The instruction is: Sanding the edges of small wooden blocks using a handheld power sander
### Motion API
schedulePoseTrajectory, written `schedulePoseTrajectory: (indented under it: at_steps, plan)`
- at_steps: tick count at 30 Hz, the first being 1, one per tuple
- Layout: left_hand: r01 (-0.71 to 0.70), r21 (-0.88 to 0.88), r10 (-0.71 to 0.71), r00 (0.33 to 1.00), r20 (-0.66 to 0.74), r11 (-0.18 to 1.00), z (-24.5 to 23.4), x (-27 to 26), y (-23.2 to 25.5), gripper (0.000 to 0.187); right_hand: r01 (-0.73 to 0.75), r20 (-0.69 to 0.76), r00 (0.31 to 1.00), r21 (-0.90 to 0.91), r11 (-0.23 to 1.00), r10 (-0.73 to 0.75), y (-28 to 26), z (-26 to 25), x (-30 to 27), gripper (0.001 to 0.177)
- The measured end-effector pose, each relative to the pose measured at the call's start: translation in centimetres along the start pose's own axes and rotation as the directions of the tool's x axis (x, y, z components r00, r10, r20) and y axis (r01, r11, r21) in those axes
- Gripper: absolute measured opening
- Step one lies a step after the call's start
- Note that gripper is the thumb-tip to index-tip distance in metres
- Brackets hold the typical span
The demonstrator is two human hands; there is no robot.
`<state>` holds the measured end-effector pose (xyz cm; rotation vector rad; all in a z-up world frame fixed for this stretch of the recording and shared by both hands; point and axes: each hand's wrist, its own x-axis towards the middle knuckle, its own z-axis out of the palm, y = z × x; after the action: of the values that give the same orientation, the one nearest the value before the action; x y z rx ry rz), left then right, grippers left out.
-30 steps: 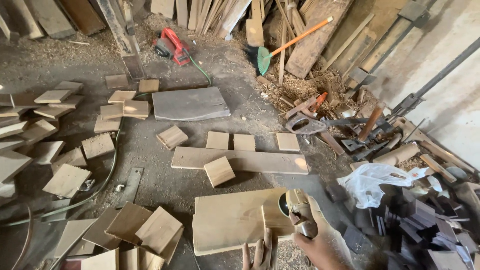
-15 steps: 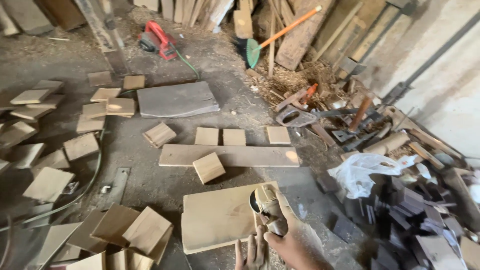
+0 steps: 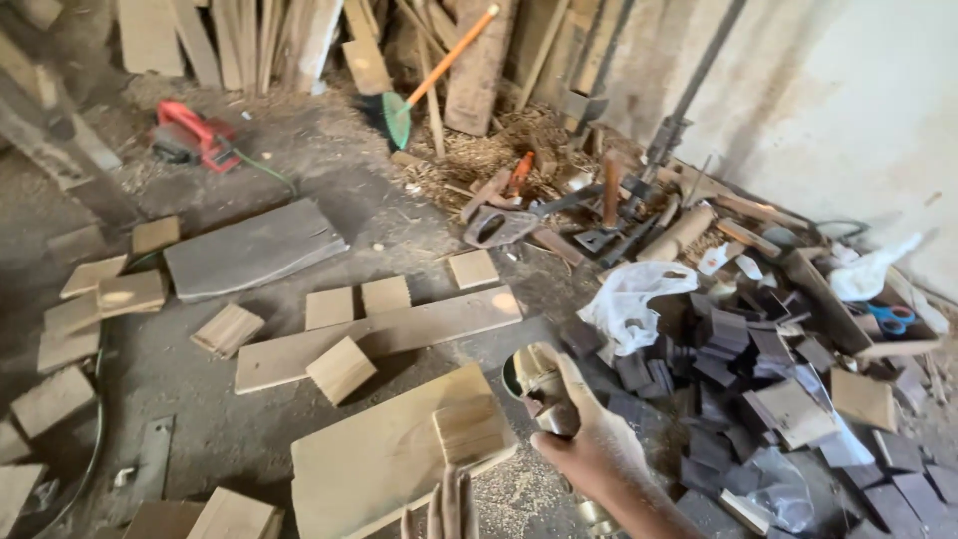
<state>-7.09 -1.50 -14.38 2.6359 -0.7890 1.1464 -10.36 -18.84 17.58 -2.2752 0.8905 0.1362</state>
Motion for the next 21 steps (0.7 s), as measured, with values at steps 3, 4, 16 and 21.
schedulePoseTrajectory:
  at_steps: [3, 4, 16, 21]
  plan:
    - [0.321, -0.344, -0.309, 0.947, 0.090, 0.882, 3.1, -0.5, 0.2, 0.039, -0.029, -0.004, 1.000, 0.179, 0.984, 0.030, 0.7, -2.6, -1.0, 0.110]
    - [0.467, -0.552, -0.501, 0.860, 0.099, 0.691, 4.5, -0.6, -0.1, 0.020, -0.041, -0.005, 0.999, 0.234, 0.971, 0.044, 1.1, -3.0, -1.3, 0.110]
    - [0.672, 0.088, -0.618, 0.612, 0.493, 0.735, -5.3, 11.0, 3.3, 0.104, -0.032, -0.099, 0.994, 0.176, 0.984, 0.050, 8.6, -3.4, -1.3, 0.107]
    - [0.750, 0.071, -0.666, 0.534, 0.521, 0.657, -5.6, 10.8, 3.4, 0.076, 0.027, -0.152, 0.988, 0.183, 0.983, 0.001, 10.0, -3.1, -1.0, 0.106]
